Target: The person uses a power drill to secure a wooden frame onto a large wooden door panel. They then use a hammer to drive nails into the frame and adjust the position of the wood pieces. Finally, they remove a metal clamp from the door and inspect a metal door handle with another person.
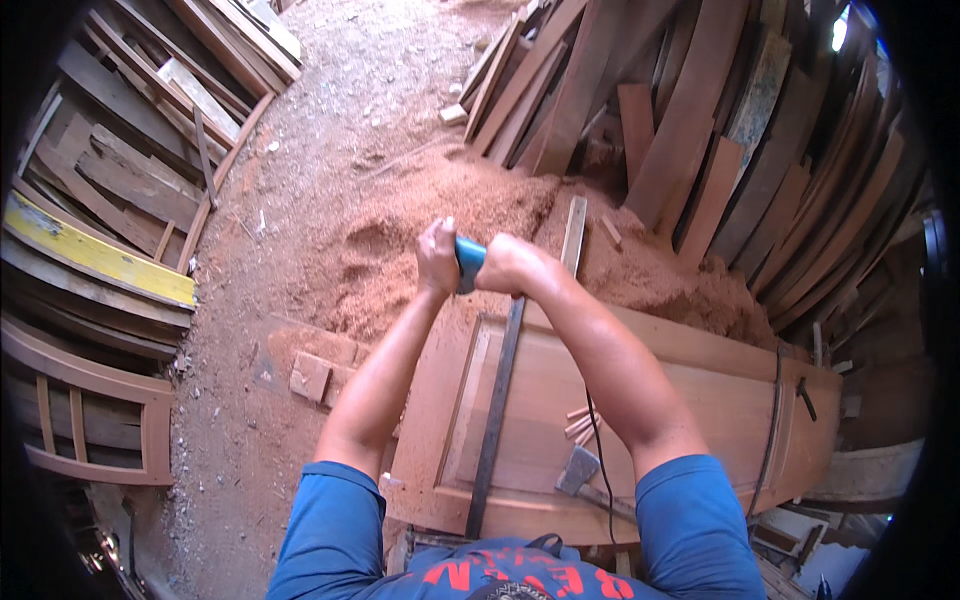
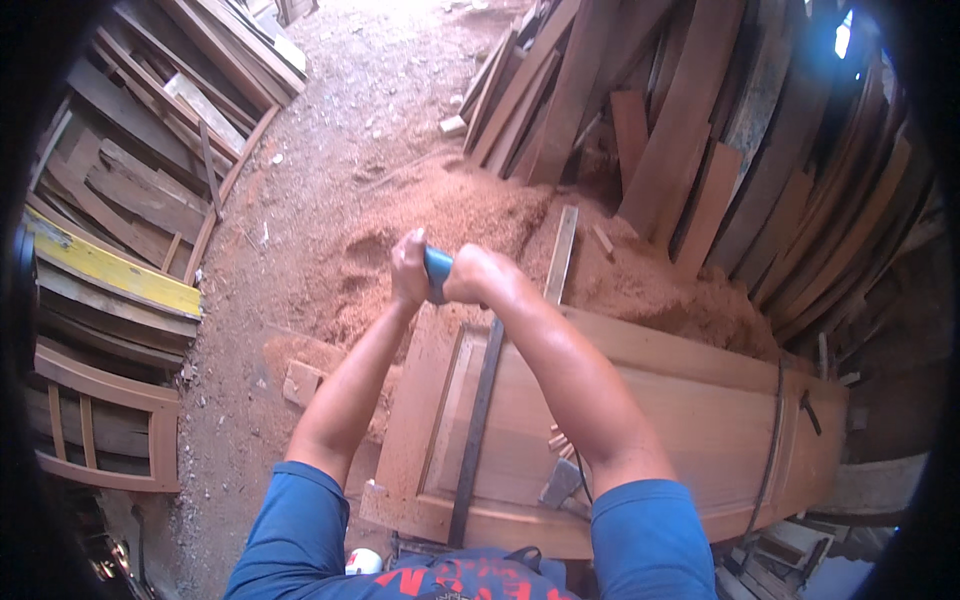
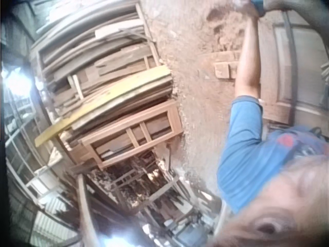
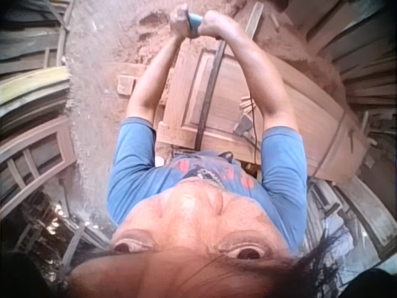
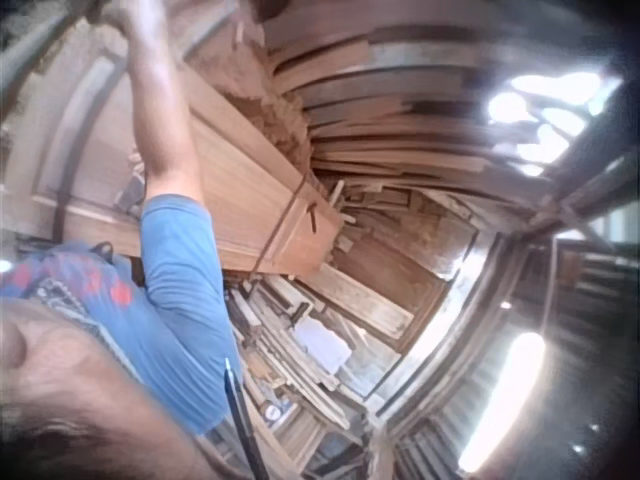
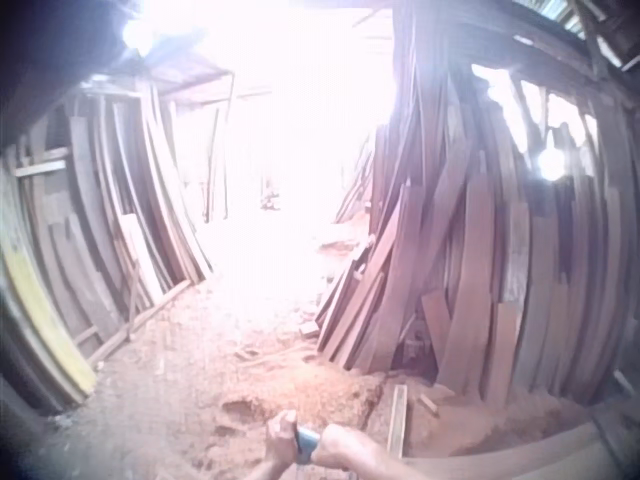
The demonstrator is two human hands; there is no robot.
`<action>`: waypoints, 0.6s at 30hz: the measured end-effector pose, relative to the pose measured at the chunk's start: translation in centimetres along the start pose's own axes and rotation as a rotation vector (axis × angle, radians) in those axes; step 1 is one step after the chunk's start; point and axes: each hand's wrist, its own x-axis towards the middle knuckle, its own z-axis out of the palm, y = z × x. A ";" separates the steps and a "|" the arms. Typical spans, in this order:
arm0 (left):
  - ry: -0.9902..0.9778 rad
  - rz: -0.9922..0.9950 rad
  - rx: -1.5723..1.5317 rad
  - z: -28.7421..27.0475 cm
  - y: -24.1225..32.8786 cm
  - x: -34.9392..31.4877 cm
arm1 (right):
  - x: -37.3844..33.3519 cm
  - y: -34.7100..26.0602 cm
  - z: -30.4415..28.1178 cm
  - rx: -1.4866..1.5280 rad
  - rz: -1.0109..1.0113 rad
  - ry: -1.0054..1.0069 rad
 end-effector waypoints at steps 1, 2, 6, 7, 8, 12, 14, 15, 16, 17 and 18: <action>-0.003 -0.023 0.010 0.0 -0.5 0.0 | -0.4 -0.2 -0.1 0.009 0.005 -0.005; -0.007 -0.045 0.020 -0.2 -1.0 0.1 | -0.9 -0.5 -0.5 0.008 0.011 -0.014; -0.011 -0.055 0.012 -0.1 -0.9 0.0 | -0.6 -0.1 -0.2 -0.005 0.040 -0.017; 0.002 -0.063 -0.019 0.0 -0.9 -0.1 | -0.4 0.0 0.0 -0.014 0.028 -0.010; -0.009 -0.058 -0.025 -0.1 -0.9 -0.1 | -0.3 0.0 0.0 -0.023 0.016 -0.003; 0.010 -0.032 -0.010 -0.6 -1.8 -0.4 | -0.6 -0.2 0.6 -0.015 0.000 0.016; 0.023 -0.032 -0.020 -0.5 -2.3 -0.1 | -0.5 -0.4 0.4 -0.028 0.021 0.013; 0.013 -0.051 -0.039 -0.3 -2.3 -0.2 | -0.8 -0.5 0.1 -0.031 0.047 -0.007; 0.002 -0.070 -0.058 0.0 -1.5 -0.3 | -1.0 -0.6 -0.2 -0.034 0.074 -0.026; 0.029 -0.033 -0.028 0.3 -0.6 -0.7 | -1.1 -0.5 -0.2 -0.040 0.068 -0.022; 0.026 -0.038 -0.049 0.1 -0.9 -0.7 | -1.2 -0.8 -0.2 -0.049 0.053 -0.018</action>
